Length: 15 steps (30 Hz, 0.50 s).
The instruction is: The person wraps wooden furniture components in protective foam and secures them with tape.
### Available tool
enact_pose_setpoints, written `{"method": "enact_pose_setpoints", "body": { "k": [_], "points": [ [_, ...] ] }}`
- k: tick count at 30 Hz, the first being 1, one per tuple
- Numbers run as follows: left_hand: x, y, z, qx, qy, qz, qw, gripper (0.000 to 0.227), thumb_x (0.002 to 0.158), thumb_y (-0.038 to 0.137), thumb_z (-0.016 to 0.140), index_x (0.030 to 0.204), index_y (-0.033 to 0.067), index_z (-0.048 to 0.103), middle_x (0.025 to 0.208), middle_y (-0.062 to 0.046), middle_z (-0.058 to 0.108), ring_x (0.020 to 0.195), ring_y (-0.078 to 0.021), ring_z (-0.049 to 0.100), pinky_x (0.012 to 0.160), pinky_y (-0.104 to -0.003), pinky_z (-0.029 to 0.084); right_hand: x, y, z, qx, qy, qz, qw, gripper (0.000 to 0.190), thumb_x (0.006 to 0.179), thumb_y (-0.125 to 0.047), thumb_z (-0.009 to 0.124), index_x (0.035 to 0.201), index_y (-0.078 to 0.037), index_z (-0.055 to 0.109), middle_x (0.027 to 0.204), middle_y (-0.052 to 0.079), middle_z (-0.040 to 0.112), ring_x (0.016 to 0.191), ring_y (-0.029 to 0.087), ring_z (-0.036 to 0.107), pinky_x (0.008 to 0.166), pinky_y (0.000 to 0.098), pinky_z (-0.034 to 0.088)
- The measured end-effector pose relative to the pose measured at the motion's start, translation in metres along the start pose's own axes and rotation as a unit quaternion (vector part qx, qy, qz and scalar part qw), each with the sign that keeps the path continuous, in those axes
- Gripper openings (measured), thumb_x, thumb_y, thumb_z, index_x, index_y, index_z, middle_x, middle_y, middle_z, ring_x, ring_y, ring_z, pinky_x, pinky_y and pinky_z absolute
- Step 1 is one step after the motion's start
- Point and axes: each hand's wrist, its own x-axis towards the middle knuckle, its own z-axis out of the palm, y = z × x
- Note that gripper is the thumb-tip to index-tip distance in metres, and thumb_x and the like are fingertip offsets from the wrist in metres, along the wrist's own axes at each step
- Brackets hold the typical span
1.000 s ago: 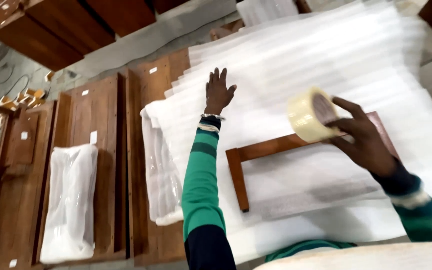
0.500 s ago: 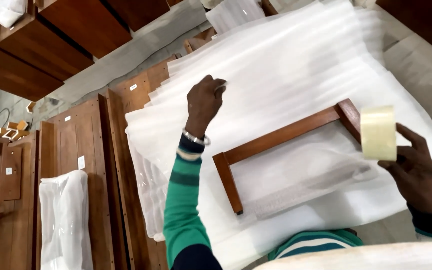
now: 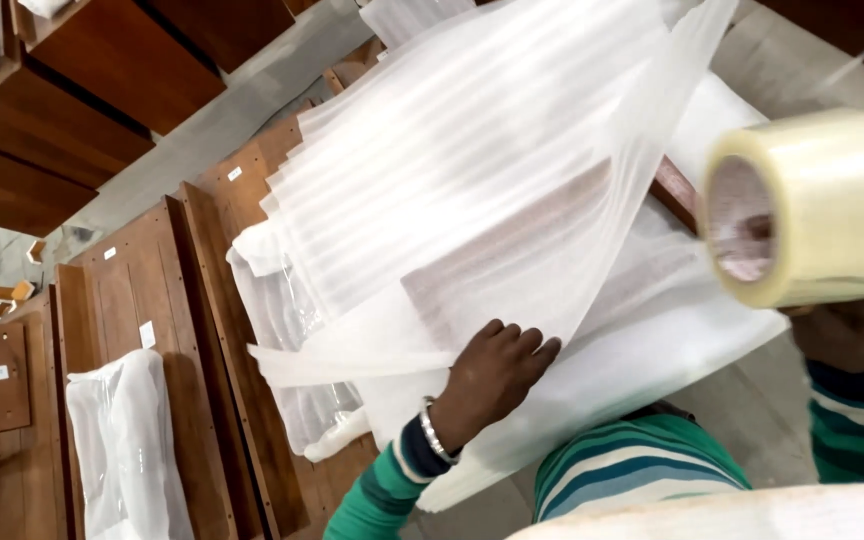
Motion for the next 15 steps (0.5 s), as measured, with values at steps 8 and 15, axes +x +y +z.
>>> {"method": "enact_pose_setpoints", "body": {
  "k": [8,15],
  "points": [
    [-0.030,0.021,0.048,0.024,0.045,-0.022,0.998,0.044,0.088,0.002,0.061,0.131,0.0025,0.065,0.091,-0.008,0.058,0.080,-0.0239,0.055,0.080,-0.036,0.045,0.041,0.028,0.117,-0.020,-0.048,-0.033,0.998,0.027,0.103,-0.008,0.063,0.128,0.000,0.062,0.112,0.010,0.067,0.094,0.017,0.060,0.082,0.0322,0.051],
    [-0.041,0.024,0.049,0.038,0.064,-0.065,0.995,0.046,0.087,-0.003,0.060,0.130,0.0059,0.070,0.086,-0.008,0.057,0.079,-0.0237,0.054,0.082,-0.038,0.046,0.035,0.052,0.104,-0.146,0.043,0.050,0.987,0.025,0.107,-0.014,0.066,0.126,0.001,0.061,0.107,0.013,0.068,0.090,0.016,0.062,0.074,0.0310,0.051]
  ]
}}
